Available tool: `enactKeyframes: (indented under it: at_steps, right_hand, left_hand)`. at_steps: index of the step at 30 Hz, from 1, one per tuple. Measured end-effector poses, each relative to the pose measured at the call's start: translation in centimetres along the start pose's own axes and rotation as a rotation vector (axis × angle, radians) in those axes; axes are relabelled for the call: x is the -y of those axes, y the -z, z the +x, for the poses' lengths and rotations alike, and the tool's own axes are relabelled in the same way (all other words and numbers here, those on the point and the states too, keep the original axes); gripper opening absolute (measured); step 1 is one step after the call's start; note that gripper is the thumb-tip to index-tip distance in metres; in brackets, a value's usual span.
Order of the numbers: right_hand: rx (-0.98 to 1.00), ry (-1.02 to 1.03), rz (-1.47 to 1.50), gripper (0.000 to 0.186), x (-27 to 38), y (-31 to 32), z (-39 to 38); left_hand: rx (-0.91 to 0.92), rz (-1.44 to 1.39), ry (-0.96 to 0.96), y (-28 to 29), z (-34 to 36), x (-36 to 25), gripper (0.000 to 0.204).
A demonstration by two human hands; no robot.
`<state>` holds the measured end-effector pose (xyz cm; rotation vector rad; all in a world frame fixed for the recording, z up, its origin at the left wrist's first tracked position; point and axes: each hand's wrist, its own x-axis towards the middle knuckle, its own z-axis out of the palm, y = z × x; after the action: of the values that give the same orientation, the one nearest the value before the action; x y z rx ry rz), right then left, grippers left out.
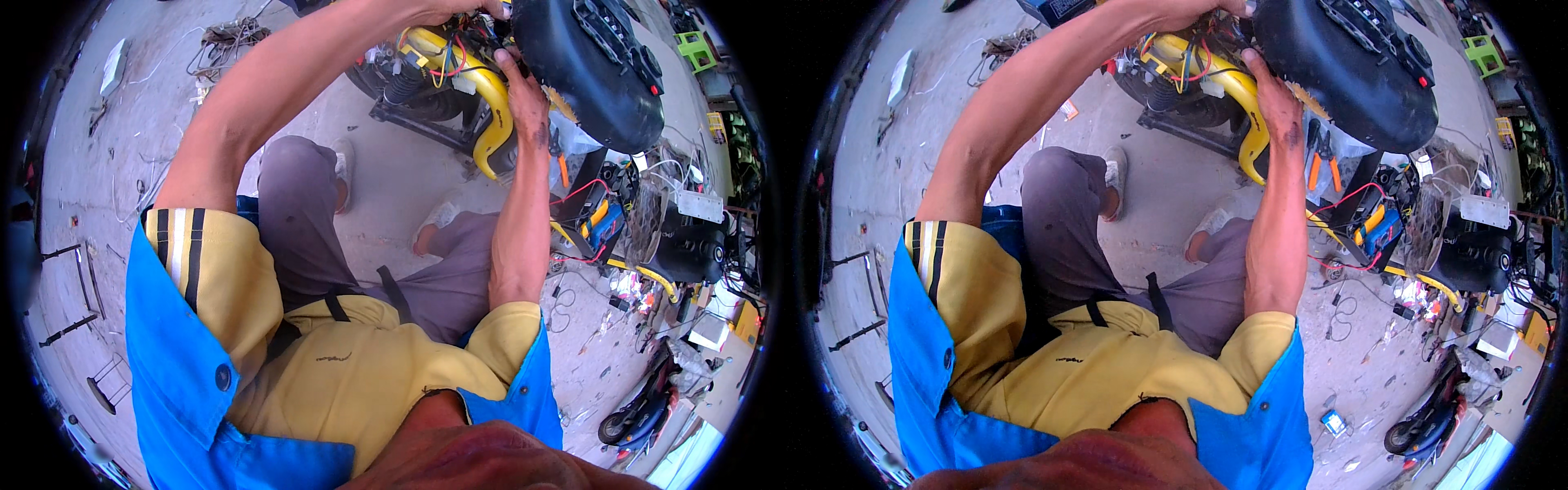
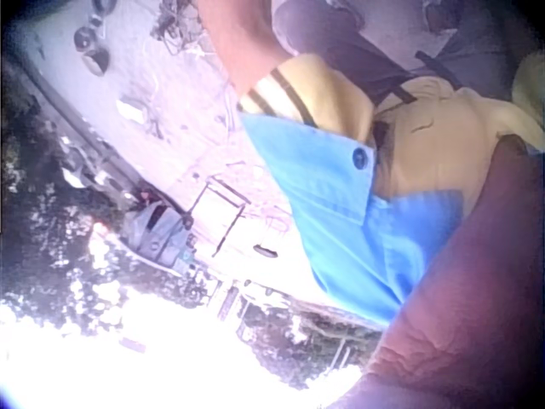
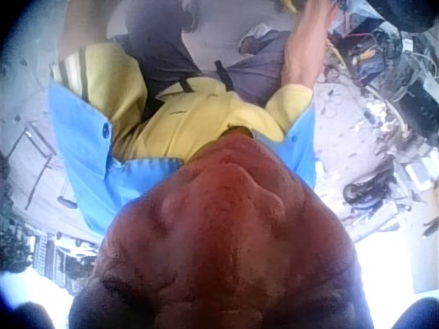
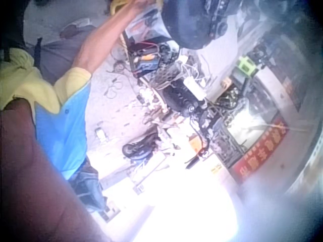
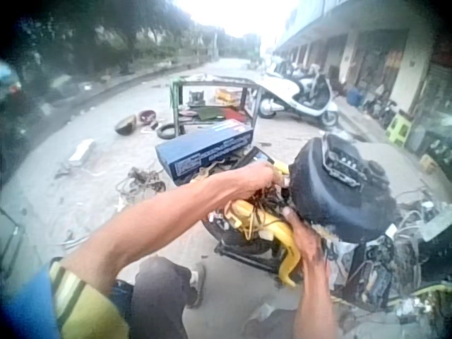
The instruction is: The person works on the wiring under the seat of a yellow scooter, using pliers to cut and strip wires and connecting them. They then walk through the workshop and ascend a spiral staircase.
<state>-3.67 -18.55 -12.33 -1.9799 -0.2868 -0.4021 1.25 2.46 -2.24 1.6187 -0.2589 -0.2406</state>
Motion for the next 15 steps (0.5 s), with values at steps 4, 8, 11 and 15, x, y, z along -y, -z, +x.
enactKeyframes:
  at_steps: [4, 8, 11, 15]
  right_hand:
    - [-0.053, 0.035, -0.059, 0.043, -0.3, -0.4, -0.4]
    - [0.036, -0.085, -0.168, 0.070, 1.9, -0.7, -0.4]
    - [0.018, -0.072, -0.198, 0.069, 2.6, -1.4, -0.2]
    - [-0.021, -0.011, -0.264, 0.058, 2.7, -0.7, -0.5]
  left_hand:
    - [0.002, -0.037, 0.017, 0.1, -0.2, 0.1, 0.015]
    - [-0.045, 0.103, -0.067, 0.4, -2.4, -2.2, 0.019]
    - [-0.125, 0.201, -0.057, 0.3, -4.3, -3.5, 0.031]
    - [-0.119, 0.340, -0.088, -0.4, -5.0, -3.7, 0.043]
